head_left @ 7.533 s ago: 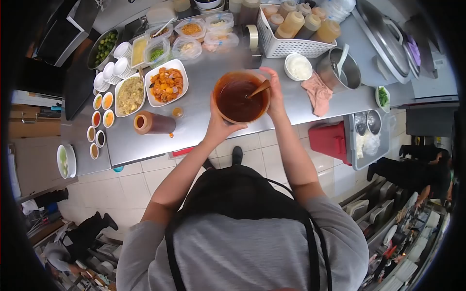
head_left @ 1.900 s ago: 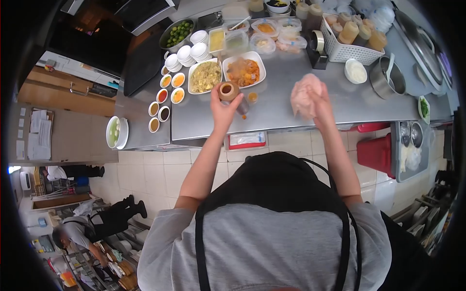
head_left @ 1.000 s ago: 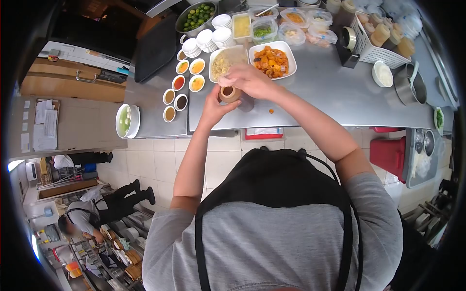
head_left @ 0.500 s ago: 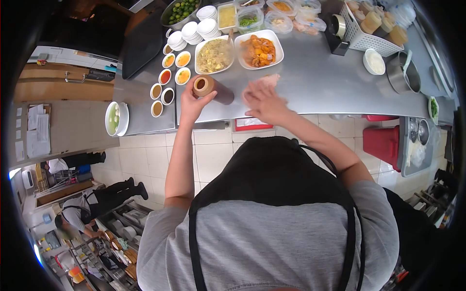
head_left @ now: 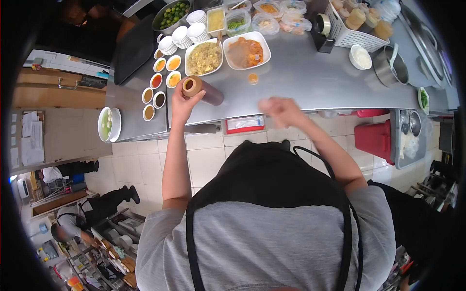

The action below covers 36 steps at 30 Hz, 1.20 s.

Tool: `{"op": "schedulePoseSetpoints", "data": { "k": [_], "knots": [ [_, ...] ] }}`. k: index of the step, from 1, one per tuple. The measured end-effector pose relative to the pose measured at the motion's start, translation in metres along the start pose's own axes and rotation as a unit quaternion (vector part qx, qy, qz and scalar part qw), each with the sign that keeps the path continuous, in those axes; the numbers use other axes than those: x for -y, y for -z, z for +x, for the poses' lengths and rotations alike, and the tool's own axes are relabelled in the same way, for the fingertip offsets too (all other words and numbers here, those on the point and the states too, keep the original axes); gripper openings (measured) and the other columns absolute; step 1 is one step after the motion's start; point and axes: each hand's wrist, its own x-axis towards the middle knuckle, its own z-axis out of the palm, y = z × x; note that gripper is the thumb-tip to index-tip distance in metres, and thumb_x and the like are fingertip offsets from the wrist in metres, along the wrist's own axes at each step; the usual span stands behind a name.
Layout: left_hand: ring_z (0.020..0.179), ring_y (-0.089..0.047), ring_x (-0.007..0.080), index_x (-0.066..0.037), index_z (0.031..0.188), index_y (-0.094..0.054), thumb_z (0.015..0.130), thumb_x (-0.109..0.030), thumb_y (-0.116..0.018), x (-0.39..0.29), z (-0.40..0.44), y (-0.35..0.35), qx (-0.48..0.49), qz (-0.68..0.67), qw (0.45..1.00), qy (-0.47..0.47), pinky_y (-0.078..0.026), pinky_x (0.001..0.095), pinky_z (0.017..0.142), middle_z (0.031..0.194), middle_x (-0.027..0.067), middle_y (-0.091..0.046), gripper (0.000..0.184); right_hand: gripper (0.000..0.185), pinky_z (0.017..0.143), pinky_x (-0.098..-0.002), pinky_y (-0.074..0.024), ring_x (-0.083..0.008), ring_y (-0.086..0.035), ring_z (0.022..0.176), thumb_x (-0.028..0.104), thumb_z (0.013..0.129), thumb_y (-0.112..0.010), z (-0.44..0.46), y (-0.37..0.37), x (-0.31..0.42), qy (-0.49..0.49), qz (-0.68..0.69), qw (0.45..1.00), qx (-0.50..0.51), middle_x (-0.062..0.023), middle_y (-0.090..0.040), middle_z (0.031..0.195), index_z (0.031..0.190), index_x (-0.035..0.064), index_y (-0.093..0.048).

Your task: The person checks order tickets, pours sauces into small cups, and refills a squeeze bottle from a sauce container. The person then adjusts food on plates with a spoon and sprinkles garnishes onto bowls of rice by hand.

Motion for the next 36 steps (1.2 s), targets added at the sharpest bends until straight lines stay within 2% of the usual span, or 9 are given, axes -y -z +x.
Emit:
{"op": "schedulePoseSetpoints", "data": {
  "k": [5,7,19,21,25,27,30,35,36],
  "knots": [
    [0.096,-0.053,0.0145,0.001,0.113,-0.044,0.066,-0.005,-0.072,-0.002,0.000,-0.007,0.018,0.014,1.000,-0.013,-0.044,0.0271,0.084,0.105,0.0086,-0.054,0.055,0.041,0.081,-0.0369,-0.0438,-0.0283,-0.054,0.099,0.008,0.077,-0.052,0.013,0.054,-0.075,-0.080,0.106,0.967,-0.217,-0.0190,-0.054,0.107,0.116,0.0074,-0.042],
    [0.097,-0.053,0.0146,0.001,0.114,-0.043,0.066,-0.005,-0.072,0.001,0.000,-0.006,0.018,0.008,1.000,-0.015,-0.043,0.0271,0.084,0.105,0.0087,-0.053,0.056,0.044,0.087,-0.0404,-0.0397,-0.0315,-0.048,0.106,0.005,0.076,-0.051,0.035,0.036,-0.108,0.143,-0.282,0.848,-0.425,-0.0203,-0.047,0.117,0.118,0.0021,-0.040],
    [0.097,-0.053,0.0149,0.002,0.114,-0.042,0.066,-0.006,-0.072,0.005,-0.002,-0.008,0.007,-0.003,1.000,-0.025,-0.043,0.0273,0.085,0.106,0.0093,-0.053,0.057,0.022,0.081,-0.0358,-0.0406,-0.0265,-0.051,0.094,0.009,0.073,-0.049,0.038,-0.113,-0.011,0.459,-0.162,0.856,-0.175,-0.0114,-0.054,0.093,0.094,0.0047,-0.054],
    [0.097,-0.053,0.0150,0.002,0.114,-0.043,0.067,-0.006,-0.072,0.005,-0.002,-0.007,0.006,-0.001,1.000,-0.026,-0.043,0.0274,0.084,0.106,0.0093,-0.053,0.057,0.028,0.071,-0.0354,-0.0451,-0.0270,-0.055,0.087,0.012,0.067,-0.054,0.007,-0.072,0.033,0.087,0.028,0.986,0.142,-0.0084,-0.056,0.089,0.096,0.0080,-0.055],
    [0.096,-0.053,0.0148,0.003,0.114,-0.043,0.067,-0.007,-0.072,0.004,-0.004,-0.008,0.004,0.010,1.000,-0.022,-0.044,0.0273,0.083,0.105,0.0092,-0.053,0.056,0.030,0.082,-0.0355,-0.0439,-0.0282,-0.052,0.098,0.023,0.085,-0.048,0.022,-0.011,-0.066,0.142,0.489,0.860,-0.044,-0.0147,-0.055,0.102,0.104,0.0001,-0.052],
    [0.096,-0.053,0.0146,0.003,0.113,-0.043,0.067,-0.007,-0.072,0.005,-0.003,-0.007,0.002,0.012,1.000,-0.024,-0.044,0.0272,0.083,0.105,0.0092,-0.053,0.055,0.034,0.093,-0.0415,-0.0352,-0.0289,-0.042,0.112,0.022,0.083,-0.048,0.021,0.028,-0.089,0.143,-0.086,0.930,-0.329,-0.0174,-0.048,0.114,0.111,0.0028,-0.050],
    [0.092,-0.055,0.0145,0.003,0.111,-0.045,0.067,-0.007,-0.072,0.005,-0.001,-0.007,-0.021,0.028,0.999,-0.034,-0.045,0.0266,0.081,0.102,0.0087,-0.055,0.053,0.041,0.097,-0.0420,-0.0293,-0.0286,-0.034,0.120,0.019,0.081,-0.048,0.015,0.035,-0.083,0.197,-0.407,0.841,-0.296,-0.0164,-0.042,0.123,0.119,0.0056,-0.045],
    [0.088,-0.056,0.0131,0.005,0.108,-0.048,0.066,-0.007,-0.072,-0.013,0.000,0.002,-0.067,0.035,0.997,-0.006,-0.046,0.0246,0.077,0.097,0.0086,-0.057,0.049,0.044,0.096,-0.0411,-0.0293,-0.0264,-0.033,0.121,0.010,0.079,-0.045,0.072,-0.064,-0.084,0.294,-0.390,0.834,-0.258,-0.0154,-0.040,0.125,0.123,0.0079,-0.039],
    [0.088,-0.056,0.0126,0.005,0.107,-0.048,0.066,-0.007,-0.072,-0.011,0.002,0.006,-0.070,0.028,0.997,-0.015,-0.046,0.0240,0.077,0.097,0.0091,-0.058,0.049,0.043,0.096,-0.0417,-0.0287,-0.0255,-0.034,0.120,0.009,0.078,-0.046,0.078,-0.083,-0.053,0.263,-0.160,0.936,-0.169,-0.0160,-0.040,0.124,0.120,0.0081,-0.041]
  ]
}}
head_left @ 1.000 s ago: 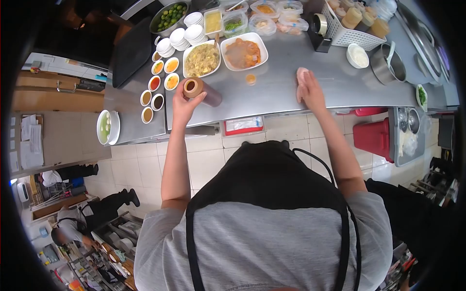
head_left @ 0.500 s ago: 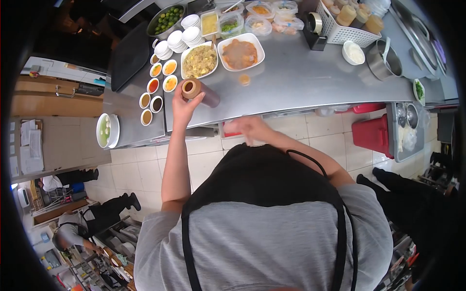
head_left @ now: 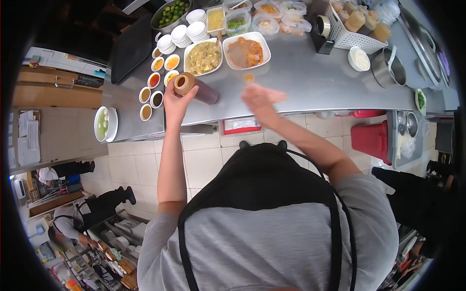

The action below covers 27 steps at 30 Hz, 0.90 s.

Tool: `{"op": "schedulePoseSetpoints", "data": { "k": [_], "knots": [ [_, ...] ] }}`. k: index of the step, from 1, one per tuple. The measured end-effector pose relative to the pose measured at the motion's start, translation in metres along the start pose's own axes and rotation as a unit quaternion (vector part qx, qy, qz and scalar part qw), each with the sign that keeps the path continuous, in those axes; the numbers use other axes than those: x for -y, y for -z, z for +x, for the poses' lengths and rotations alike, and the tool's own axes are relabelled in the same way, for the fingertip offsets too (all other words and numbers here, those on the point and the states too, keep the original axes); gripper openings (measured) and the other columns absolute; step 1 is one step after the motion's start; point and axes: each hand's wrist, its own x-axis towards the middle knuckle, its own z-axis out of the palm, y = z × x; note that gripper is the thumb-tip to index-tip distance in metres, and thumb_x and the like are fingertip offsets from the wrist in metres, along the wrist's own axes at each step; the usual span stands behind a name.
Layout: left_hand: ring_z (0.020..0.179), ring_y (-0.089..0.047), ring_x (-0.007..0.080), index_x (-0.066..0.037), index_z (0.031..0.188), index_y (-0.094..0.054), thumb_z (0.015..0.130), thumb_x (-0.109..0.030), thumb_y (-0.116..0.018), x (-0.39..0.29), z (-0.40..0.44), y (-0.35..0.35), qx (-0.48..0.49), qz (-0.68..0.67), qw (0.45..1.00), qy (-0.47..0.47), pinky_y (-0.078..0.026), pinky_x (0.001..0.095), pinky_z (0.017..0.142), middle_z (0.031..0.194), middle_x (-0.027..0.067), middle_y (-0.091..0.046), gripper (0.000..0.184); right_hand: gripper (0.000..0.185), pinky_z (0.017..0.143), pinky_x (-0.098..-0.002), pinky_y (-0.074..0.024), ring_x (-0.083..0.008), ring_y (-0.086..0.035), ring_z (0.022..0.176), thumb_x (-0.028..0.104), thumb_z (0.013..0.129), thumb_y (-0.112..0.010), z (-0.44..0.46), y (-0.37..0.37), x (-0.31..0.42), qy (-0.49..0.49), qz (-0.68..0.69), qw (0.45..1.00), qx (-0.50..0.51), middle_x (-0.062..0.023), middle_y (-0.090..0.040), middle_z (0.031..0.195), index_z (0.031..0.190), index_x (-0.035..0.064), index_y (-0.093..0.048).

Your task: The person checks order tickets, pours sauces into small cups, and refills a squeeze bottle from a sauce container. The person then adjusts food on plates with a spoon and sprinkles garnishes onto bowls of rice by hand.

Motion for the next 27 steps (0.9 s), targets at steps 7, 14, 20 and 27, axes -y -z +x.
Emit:
{"op": "schedulePoseSetpoints", "data": {
  "k": [7,14,20,27],
  "knots": [
    [0.087,-0.056,0.0122,0.004,0.107,-0.048,0.066,-0.008,-0.073,-0.009,0.002,0.005,0.013,0.004,1.000,-0.022,-0.046,0.0240,0.077,0.097,0.0088,-0.057,0.049,0.036,0.094,-0.0385,-0.0326,-0.0203,-0.038,0.118,0.005,0.071,-0.050,0.034,-0.058,0.067,0.286,-0.054,0.956,0.046,-0.0064,-0.046,0.122,0.107,0.0069,-0.050],
    [0.088,-0.056,0.0123,0.003,0.108,-0.048,0.064,-0.011,-0.074,0.009,0.003,-0.007,0.034,0.000,0.999,-0.019,-0.045,0.0246,0.076,0.097,0.0081,-0.057,0.052,0.034,0.080,-0.0321,-0.0479,-0.0240,-0.056,0.095,-0.010,0.072,-0.045,-0.014,0.102,-0.031,-0.014,0.010,0.993,-0.113,-0.0107,-0.056,0.109,0.100,0.0035,-0.058],
    [0.088,-0.057,0.0134,0.001,0.110,-0.047,0.064,-0.013,-0.074,0.023,0.005,-0.021,0.055,-0.019,0.997,-0.044,-0.046,0.0259,0.077,0.097,0.0076,-0.058,0.055,0.019,0.075,-0.0357,-0.0446,-0.0289,-0.053,0.089,0.012,0.067,-0.059,0.009,0.139,-0.052,-0.100,-0.394,0.898,-0.169,-0.0119,-0.056,0.100,0.083,0.0030,-0.058],
    [0.109,-0.043,0.0286,-0.001,0.113,-0.046,0.058,-0.026,-0.075,0.040,0.000,-0.022,0.008,0.099,0.993,-0.062,-0.035,0.0367,0.092,0.112,0.0184,-0.047,0.068,0.024,0.077,-0.0385,-0.0468,-0.0275,-0.054,0.091,0.018,0.075,-0.058,0.075,0.018,0.009,-0.063,-0.228,0.972,0.010,-0.0113,-0.056,0.097,0.099,0.0117,-0.059]
  ]
}}
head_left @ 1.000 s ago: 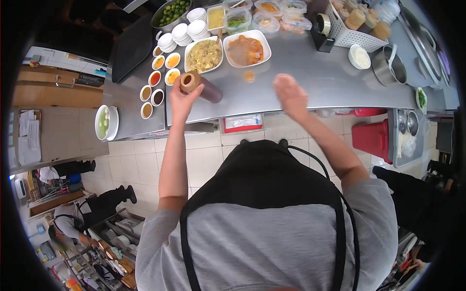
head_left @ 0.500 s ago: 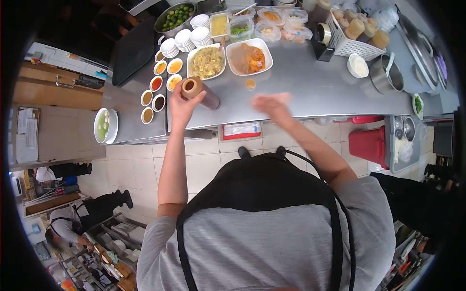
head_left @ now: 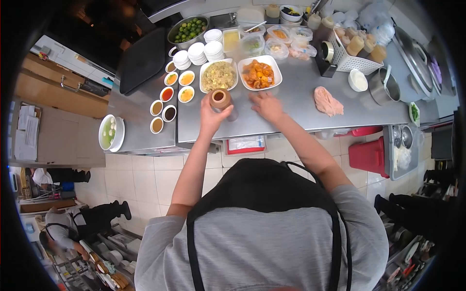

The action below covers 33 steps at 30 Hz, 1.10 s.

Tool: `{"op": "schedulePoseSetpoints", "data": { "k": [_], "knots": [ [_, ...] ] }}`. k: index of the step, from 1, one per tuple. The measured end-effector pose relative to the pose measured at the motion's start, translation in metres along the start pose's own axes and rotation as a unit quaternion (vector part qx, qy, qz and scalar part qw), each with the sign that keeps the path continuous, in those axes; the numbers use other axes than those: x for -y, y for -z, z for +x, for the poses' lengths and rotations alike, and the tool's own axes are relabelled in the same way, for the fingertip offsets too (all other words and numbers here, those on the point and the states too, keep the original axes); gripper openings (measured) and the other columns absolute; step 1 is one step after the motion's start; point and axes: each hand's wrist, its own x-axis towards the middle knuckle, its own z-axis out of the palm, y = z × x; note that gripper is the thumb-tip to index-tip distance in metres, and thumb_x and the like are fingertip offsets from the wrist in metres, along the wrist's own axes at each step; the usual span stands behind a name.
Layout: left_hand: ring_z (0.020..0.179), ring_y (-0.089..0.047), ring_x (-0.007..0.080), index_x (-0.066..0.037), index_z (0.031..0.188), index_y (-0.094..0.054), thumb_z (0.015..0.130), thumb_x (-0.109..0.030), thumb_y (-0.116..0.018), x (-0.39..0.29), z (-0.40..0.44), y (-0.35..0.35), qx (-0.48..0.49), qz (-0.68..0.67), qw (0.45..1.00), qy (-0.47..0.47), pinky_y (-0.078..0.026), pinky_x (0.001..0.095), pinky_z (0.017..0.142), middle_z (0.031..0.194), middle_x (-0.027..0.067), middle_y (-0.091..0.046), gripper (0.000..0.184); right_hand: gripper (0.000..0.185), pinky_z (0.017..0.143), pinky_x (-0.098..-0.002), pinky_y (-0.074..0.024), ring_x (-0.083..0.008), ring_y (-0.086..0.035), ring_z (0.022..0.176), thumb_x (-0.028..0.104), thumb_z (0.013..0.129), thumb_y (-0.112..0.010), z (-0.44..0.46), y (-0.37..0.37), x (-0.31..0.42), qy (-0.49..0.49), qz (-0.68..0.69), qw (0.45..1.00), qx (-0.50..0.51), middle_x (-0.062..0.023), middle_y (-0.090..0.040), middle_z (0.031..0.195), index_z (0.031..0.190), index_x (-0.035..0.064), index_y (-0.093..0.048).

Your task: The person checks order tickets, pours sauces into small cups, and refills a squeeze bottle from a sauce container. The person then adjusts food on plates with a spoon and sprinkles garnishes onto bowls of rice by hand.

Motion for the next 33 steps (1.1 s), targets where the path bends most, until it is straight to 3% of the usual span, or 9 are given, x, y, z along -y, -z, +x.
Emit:
{"op": "schedulePoseSetpoints", "data": {
  "k": [4,6,7,9,14,16,20,22,33],
  "knots": [
    [0.114,-0.039,0.0297,-0.002,0.122,-0.037,0.055,-0.024,-0.077,0.026,0.000,-0.001,0.068,-0.044,0.997,0.006,-0.032,0.0374,0.096,0.120,0.0184,-0.042,0.081,0.031,0.077,-0.0369,-0.0471,-0.0269,-0.055,0.093,0.017,0.074,-0.061,0.009,-0.004,-0.009,-0.004,-0.075,0.995,0.066,-0.0108,-0.056,0.104,0.105,0.0115,-0.058],
    [0.119,-0.034,0.0296,-0.004,0.130,-0.024,0.052,-0.024,-0.080,0.030,-0.003,0.007,0.124,0.025,0.990,-0.055,-0.029,0.0374,0.099,0.128,0.0173,-0.034,0.097,0.040,0.078,-0.0351,-0.0465,-0.0263,-0.053,0.097,0.012,0.071,-0.063,0.020,0.044,-0.002,-0.086,0.237,0.962,0.103,-0.0111,-0.054,0.110,0.110,0.0114,-0.056],
    [0.122,-0.031,0.0279,-0.006,0.133,-0.017,0.049,-0.024,-0.082,0.033,-0.001,0.009,0.150,-0.033,0.987,-0.054,-0.027,0.0367,0.100,0.133,0.0163,-0.027,0.108,0.040,0.078,-0.0351,-0.0465,-0.0263,-0.053,0.097,0.012,0.071,-0.063,0.028,0.067,0.006,-0.087,0.232,0.964,0.093,-0.0111,-0.054,0.110,0.110,0.0114,-0.056],
    [0.122,-0.032,0.0270,-0.006,0.133,-0.017,0.049,-0.025,-0.083,0.015,0.004,0.010,0.137,-0.090,0.985,-0.053,-0.029,0.0359,0.100,0.133,0.0161,-0.028,0.108,0.042,0.080,-0.0327,-0.0448,-0.0262,-0.053,0.097,0.007,0.068,-0.064,0.043,0.109,0.038,0.066,0.374,0.924,0.047,-0.0114,-0.055,0.110,0.109,0.0088,-0.056],
    [0.106,-0.045,0.0175,-0.002,0.124,-0.031,0.055,-0.015,-0.080,-0.014,0.011,-0.005,0.105,-0.262,0.959,0.005,-0.038,0.0307,0.089,0.122,0.0097,-0.041,0.085,0.033,0.082,-0.0325,-0.0421,-0.0285,-0.052,0.096,0.006,0.064,-0.062,0.071,0.139,0.097,0.315,0.270,0.905,0.090,-0.0120,-0.057,0.103,0.098,0.0029,-0.060],
    [0.101,-0.048,0.0158,-0.001,0.115,-0.041,0.057,-0.013,-0.078,0.008,0.014,-0.013,0.058,-0.189,0.976,-0.088,-0.040,0.0288,0.085,0.114,0.0085,-0.047,0.070,0.023,0.075,-0.0334,-0.0453,-0.0300,-0.056,0.085,0.008,0.062,-0.060,0.076,0.133,0.101,0.379,0.156,0.909,0.075,-0.0113,-0.062,0.090,0.083,0.0018,-0.062],
    [0.095,-0.052,0.0177,-0.001,0.108,-0.048,0.057,-0.021,-0.078,0.034,0.015,-0.023,0.055,-0.175,0.982,-0.033,-0.040,0.0305,0.083,0.103,0.0097,-0.054,0.062,0.017,0.055,-0.0408,-0.0477,-0.0335,-0.059,0.062,0.017,0.054,-0.060,0.074,0.124,0.121,0.236,0.009,0.967,0.093,-0.0144,-0.061,0.067,0.065,0.0051,-0.065],
    [0.092,-0.053,0.0176,0.000,0.105,-0.049,0.057,-0.020,-0.077,0.042,0.014,-0.025,0.063,-0.223,0.972,-0.037,-0.041,0.0306,0.081,0.102,0.0094,-0.054,0.059,0.018,0.059,-0.0398,-0.0481,-0.0316,-0.061,0.068,0.020,0.060,-0.059,0.072,0.117,0.132,0.151,-0.008,0.987,0.062,-0.0130,-0.062,0.070,0.068,0.0052,-0.066],
    [0.087,-0.053,0.0136,-0.002,0.114,-0.040,0.064,0.002,-0.068,-0.022,0.001,-0.037,0.132,-0.173,0.975,-0.034,-0.042,0.0267,0.077,0.097,0.0063,-0.055,0.057,0.034,0.062,-0.0395,-0.0470,-0.0297,-0.061,0.077,0.035,0.075,-0.050,0.033,0.189,0.090,0.119,-0.016,0.985,0.122,-0.0138,-0.063,0.077,0.086,0.0057,-0.063]
  ]
}}
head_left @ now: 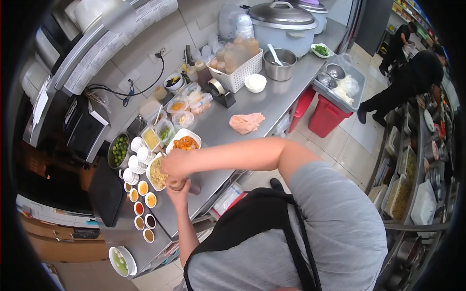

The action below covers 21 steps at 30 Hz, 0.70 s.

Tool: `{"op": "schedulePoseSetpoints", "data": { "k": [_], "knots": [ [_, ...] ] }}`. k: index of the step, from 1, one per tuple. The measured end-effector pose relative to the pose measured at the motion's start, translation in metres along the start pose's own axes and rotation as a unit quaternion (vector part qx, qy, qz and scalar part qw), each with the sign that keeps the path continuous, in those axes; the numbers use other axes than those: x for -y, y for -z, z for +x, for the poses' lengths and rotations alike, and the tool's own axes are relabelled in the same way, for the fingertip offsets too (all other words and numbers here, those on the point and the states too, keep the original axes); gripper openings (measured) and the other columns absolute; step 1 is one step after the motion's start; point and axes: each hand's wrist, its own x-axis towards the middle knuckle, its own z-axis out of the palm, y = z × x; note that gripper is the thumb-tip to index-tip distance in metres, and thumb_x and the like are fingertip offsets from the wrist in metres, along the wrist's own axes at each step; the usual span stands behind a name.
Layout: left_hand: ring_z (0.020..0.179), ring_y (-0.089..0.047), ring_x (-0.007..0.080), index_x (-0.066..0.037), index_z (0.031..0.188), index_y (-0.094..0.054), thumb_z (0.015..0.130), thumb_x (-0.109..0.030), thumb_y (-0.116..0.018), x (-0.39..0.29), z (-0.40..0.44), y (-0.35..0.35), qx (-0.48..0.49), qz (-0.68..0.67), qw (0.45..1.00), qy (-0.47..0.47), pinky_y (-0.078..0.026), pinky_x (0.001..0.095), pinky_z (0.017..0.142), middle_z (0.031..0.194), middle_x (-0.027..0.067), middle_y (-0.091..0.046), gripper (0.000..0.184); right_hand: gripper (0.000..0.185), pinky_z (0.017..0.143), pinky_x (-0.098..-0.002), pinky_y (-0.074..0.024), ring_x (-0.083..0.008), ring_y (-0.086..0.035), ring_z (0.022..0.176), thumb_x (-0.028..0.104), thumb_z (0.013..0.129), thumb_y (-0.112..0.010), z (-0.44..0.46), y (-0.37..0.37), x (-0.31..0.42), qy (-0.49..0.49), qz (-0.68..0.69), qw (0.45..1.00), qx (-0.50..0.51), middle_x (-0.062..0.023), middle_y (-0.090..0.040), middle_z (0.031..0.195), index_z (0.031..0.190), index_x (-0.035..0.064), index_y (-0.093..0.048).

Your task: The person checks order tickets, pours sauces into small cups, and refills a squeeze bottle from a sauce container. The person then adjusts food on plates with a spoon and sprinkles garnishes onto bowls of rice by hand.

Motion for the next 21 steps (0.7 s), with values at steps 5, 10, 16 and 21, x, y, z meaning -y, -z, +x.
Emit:
{"op": "schedulePoseSetpoints", "data": {
  "k": [5,10,16,21],
  "knots": [
    [0.083,-0.055,0.0160,-0.001,0.103,-0.047,0.061,-0.009,-0.072,-0.046,0.020,-0.053,0.010,0.035,0.996,-0.078,-0.043,0.0284,0.074,0.094,0.0088,-0.056,0.049,0.033,0.061,-0.0402,-0.0475,-0.0285,-0.062,0.072,0.033,0.076,-0.049,-0.031,-0.023,-0.040,0.092,0.008,0.988,-0.122,-0.0123,-0.063,0.072,0.092,0.0046,-0.055],
    [0.080,-0.055,0.0211,0.001,0.094,-0.047,0.057,-0.015,-0.074,-0.091,0.061,-0.143,-0.090,0.171,0.974,-0.120,-0.043,0.0325,0.067,0.090,0.0122,-0.056,0.048,0.036,0.053,-0.0419,-0.0469,-0.0310,-0.060,0.057,0.037,0.080,-0.046,-0.059,0.005,-0.089,-0.178,0.027,0.961,-0.212,-0.0139,-0.059,0.059,0.083,0.0020,-0.051],
    [0.076,-0.057,0.0144,-0.004,0.092,-0.053,0.062,-0.010,-0.071,-0.161,0.138,-0.235,0.025,0.063,0.998,-0.014,-0.044,0.0288,0.070,0.084,0.0047,-0.059,0.036,0.042,0.063,-0.0415,-0.0460,-0.0348,-0.059,0.071,0.047,0.079,-0.048,-0.165,0.105,-0.211,-0.197,0.099,0.924,-0.312,-0.0172,-0.061,0.075,0.093,0.0070,-0.052],
    [0.087,-0.056,0.0173,-0.001,0.104,-0.048,0.070,-0.002,-0.065,-0.185,0.226,-0.311,0.088,-0.245,0.965,0.011,-0.044,0.0299,0.079,0.093,0.0097,-0.058,0.038,0.035,0.063,-0.0314,-0.0456,-0.0211,-0.058,0.068,0.030,0.081,-0.056,-0.350,0.145,-0.399,-0.346,0.132,0.723,-0.583,-0.0110,-0.061,0.080,0.106,0.0062,-0.054]
  ]
}}
